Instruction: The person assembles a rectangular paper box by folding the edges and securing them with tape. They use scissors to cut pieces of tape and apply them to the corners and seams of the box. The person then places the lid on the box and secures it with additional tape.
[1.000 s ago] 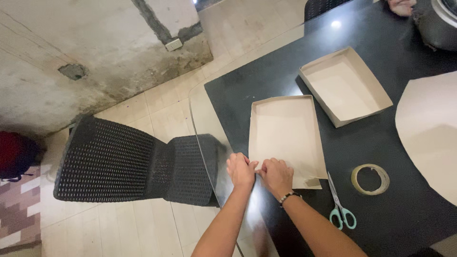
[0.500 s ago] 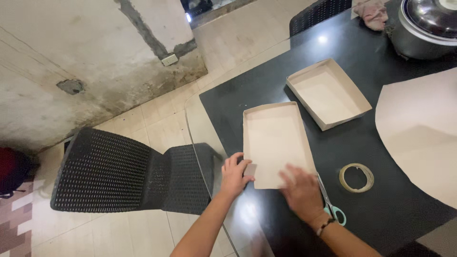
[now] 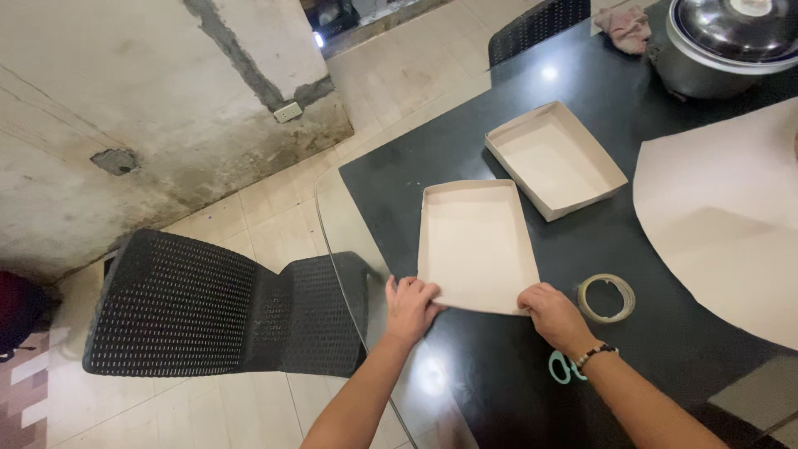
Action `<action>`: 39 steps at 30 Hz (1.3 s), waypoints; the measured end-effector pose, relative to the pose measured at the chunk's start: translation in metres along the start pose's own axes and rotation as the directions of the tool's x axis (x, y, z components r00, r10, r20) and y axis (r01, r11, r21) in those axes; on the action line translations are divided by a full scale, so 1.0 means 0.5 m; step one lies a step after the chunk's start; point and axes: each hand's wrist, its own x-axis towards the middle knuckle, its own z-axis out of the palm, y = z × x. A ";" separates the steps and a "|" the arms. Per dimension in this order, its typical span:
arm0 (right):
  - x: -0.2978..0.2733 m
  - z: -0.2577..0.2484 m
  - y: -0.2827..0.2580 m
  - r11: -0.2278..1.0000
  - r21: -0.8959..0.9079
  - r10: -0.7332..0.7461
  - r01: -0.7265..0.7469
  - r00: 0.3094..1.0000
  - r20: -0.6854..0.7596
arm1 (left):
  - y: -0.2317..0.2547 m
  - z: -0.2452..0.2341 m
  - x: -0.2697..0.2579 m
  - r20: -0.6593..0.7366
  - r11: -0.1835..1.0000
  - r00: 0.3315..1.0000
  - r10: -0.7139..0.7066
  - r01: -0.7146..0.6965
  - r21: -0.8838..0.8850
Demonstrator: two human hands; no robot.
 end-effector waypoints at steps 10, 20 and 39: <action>-0.002 -0.034 -0.052 0.978 -0.089 0.193 -0.188 0.979 0.061 | 0.002 -0.011 0.019 0.156 0.917 0.918 -0.364 0.383 -0.113; 0.028 -0.004 -0.061 0.933 -0.206 0.283 -0.295 0.955 -0.088 | -0.041 -0.012 -0.026 0.025 0.965 0.979 0.204 -0.206 0.161; -0.041 -0.019 -0.001 0.979 -0.172 -0.119 0.105 0.990 -0.070 | 0.006 0.057 0.047 0.184 0.978 0.980 -0.069 0.031 0.204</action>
